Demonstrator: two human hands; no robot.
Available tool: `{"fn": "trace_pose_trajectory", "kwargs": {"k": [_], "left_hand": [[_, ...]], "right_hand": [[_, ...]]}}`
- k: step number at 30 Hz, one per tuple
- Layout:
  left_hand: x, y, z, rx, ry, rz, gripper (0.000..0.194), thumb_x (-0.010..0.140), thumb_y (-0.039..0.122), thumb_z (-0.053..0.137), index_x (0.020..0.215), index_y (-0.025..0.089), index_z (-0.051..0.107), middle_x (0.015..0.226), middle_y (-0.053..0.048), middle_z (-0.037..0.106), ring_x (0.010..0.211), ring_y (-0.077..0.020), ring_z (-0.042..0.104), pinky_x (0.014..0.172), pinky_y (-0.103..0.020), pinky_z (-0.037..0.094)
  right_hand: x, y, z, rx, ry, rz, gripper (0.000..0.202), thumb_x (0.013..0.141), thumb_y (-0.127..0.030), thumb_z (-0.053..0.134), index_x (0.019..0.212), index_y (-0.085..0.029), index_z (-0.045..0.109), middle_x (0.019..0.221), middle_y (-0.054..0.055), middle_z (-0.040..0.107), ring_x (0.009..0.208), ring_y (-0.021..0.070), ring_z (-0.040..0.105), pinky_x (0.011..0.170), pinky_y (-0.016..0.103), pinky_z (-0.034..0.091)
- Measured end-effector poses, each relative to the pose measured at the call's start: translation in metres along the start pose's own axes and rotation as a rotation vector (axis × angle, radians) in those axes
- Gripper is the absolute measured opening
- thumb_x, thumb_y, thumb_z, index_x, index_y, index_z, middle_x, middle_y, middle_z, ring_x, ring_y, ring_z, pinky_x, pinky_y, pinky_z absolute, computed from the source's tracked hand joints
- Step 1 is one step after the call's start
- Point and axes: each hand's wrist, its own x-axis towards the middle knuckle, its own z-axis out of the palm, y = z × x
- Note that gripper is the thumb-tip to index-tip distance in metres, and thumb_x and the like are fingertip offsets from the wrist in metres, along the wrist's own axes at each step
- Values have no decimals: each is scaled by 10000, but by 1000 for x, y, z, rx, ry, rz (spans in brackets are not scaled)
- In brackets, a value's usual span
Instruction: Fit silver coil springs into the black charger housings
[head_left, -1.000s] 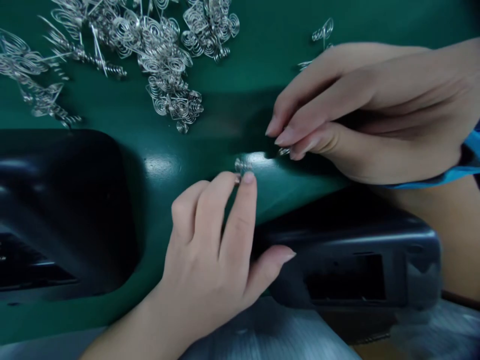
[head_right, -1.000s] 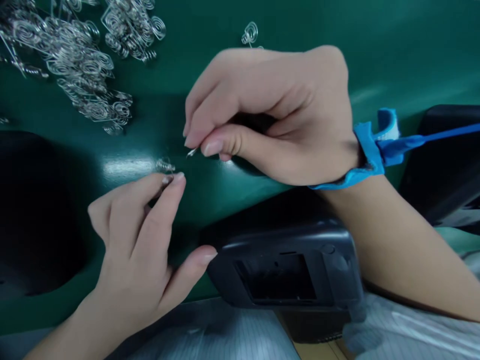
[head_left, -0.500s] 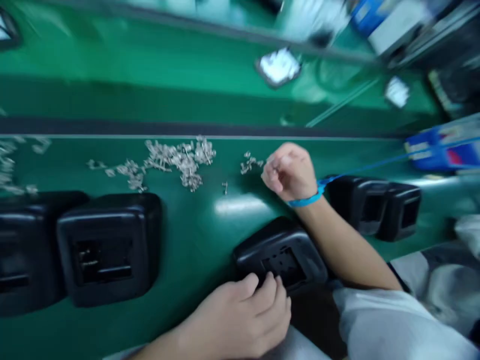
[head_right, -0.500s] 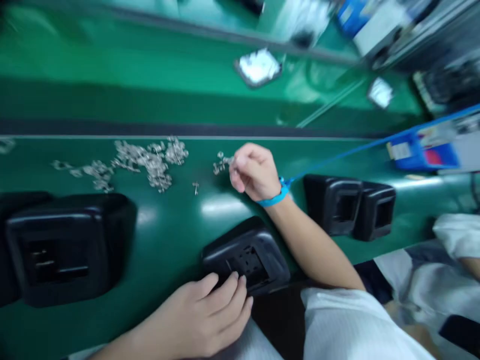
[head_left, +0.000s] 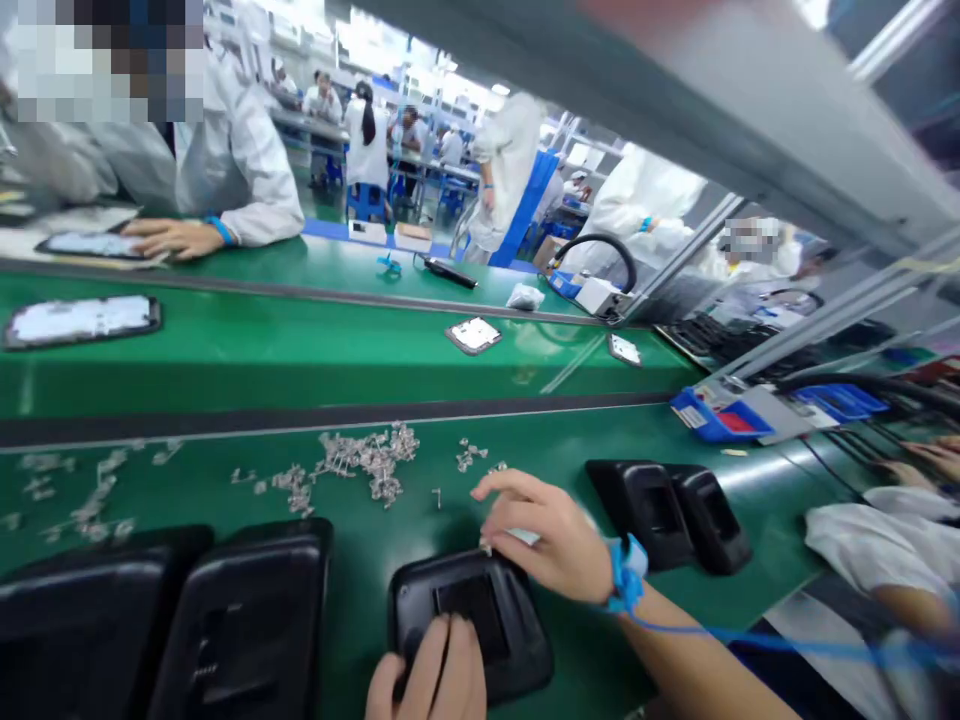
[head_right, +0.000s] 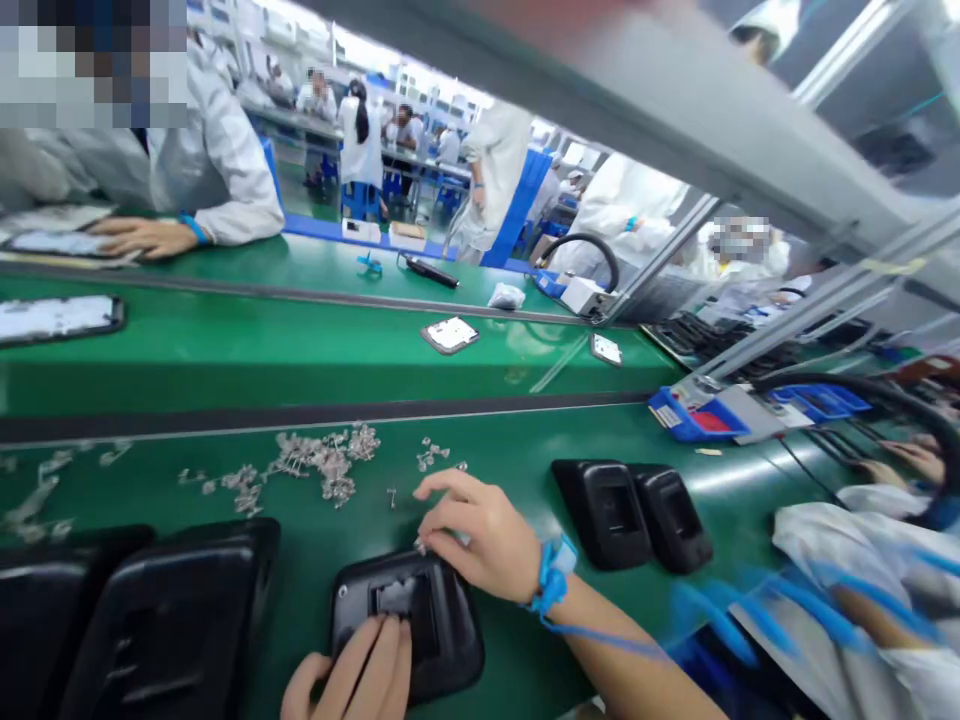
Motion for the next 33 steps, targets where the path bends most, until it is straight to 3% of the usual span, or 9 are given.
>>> {"fn": "trace_pose_trajectory", "kwargs": {"k": [2, 5, 10, 15, 20, 33], "left_hand": [[4, 3, -17, -126, -139, -77, 457, 951, 572, 601, 1135, 187, 764, 1211, -92, 737, 1184, -290, 606, 855, -403, 407], [11, 3, -33, -248, -325, -111, 549, 959, 604, 583, 1262, 164, 710, 1337, -90, 688, 1234, -279, 560, 900, -421, 388], [16, -1, -39, -261, -412, -101, 566, 939, 597, 621, 1277, 150, 702, 1329, -103, 680, 1262, -293, 529, 894, -400, 377], [16, 0, -40, -257, -421, -89, 538, 939, 580, 628, 1283, 173, 700, 1338, -98, 677, 1262, -295, 536, 883, -393, 377], [12, 7, -35, -252, -354, -137, 482, 965, 519, 605, 1264, 152, 699, 1316, -83, 690, 1249, -268, 553, 793, -395, 352], [14, 10, -35, -270, -358, -169, 483, 910, 498, 700, 1236, 142, 712, 1258, -94, 705, 1204, -287, 577, 780, -391, 339]], "right_hand": [[-10, -14, 1, -39, -111, -2, 110, 973, -151, 613, 927, -184, 708, 954, 78, 740, 819, 150, 687, 723, 268, 564], [-19, -24, 3, -102, -207, -47, 112, 958, -113, 637, 1036, -173, 690, 912, 66, 749, 823, 176, 656, 747, 311, 544], [-18, -28, 11, -149, -270, -53, 153, 958, -68, 586, 992, -162, 702, 930, 76, 736, 791, 178, 617, 712, 323, 511], [-9, -29, 16, -262, -280, -105, 212, 993, -98, 520, 978, -152, 724, 931, 84, 729, 783, 178, 608, 691, 317, 495], [-4, -30, 16, -324, -346, -146, 258, 1019, -131, 492, 950, -148, 740, 891, 78, 719, 738, 174, 572, 651, 320, 447], [-6, -25, 16, -292, -335, -165, 262, 1023, -140, 488, 940, -159, 735, 909, 73, 720, 744, 167, 572, 639, 324, 397]]}}
